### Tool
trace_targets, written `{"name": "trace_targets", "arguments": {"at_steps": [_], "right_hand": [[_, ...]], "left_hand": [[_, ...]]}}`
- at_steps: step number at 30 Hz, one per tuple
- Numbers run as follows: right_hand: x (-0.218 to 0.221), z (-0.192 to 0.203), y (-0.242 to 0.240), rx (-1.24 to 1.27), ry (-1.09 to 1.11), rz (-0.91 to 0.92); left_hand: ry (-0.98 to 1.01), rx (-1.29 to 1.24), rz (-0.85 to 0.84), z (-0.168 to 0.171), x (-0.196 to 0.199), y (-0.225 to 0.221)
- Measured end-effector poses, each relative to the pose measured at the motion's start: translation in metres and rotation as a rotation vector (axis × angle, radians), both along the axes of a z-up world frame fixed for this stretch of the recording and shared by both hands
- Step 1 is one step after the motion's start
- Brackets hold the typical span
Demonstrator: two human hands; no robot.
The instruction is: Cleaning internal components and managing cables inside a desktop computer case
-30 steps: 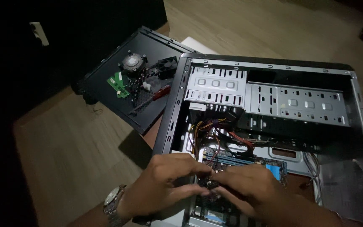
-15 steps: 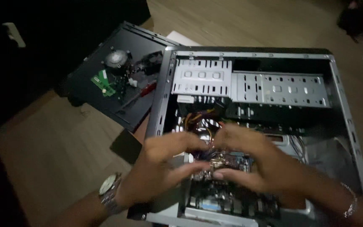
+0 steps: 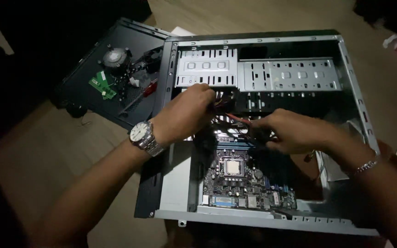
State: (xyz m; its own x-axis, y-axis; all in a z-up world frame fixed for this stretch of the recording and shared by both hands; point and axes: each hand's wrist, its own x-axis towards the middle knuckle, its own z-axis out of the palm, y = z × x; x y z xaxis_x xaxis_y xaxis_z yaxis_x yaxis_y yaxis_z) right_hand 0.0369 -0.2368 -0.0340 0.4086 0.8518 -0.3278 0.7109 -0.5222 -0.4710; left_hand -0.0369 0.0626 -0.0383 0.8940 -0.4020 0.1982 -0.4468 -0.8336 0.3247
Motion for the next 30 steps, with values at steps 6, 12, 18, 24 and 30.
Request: {"name": "trace_targets", "arguments": {"at_steps": [6,12,18,24,30], "right_hand": [[0.013,-0.024,-0.003,-0.272,0.206,0.109],[0.01,-0.015,0.007,-0.315,0.019,-0.073],[0.013,-0.032,0.007,-0.252,-0.11,-0.048],[0.018,-0.048,0.004,0.148,-0.505,-0.143],[-0.026,-0.005,0.037,0.662,-0.384,0.006]], "left_hand": [[0.114,0.034,-0.022,0.003,0.003,-0.009],[-0.025,0.602,-0.093,-0.031,0.027,-0.008],[0.244,0.144,0.074,-0.04,0.021,-0.003],[0.369,-0.108,0.008,-0.02,0.023,0.004],[0.475,-0.239,0.004,0.004,0.009,0.0]]}}
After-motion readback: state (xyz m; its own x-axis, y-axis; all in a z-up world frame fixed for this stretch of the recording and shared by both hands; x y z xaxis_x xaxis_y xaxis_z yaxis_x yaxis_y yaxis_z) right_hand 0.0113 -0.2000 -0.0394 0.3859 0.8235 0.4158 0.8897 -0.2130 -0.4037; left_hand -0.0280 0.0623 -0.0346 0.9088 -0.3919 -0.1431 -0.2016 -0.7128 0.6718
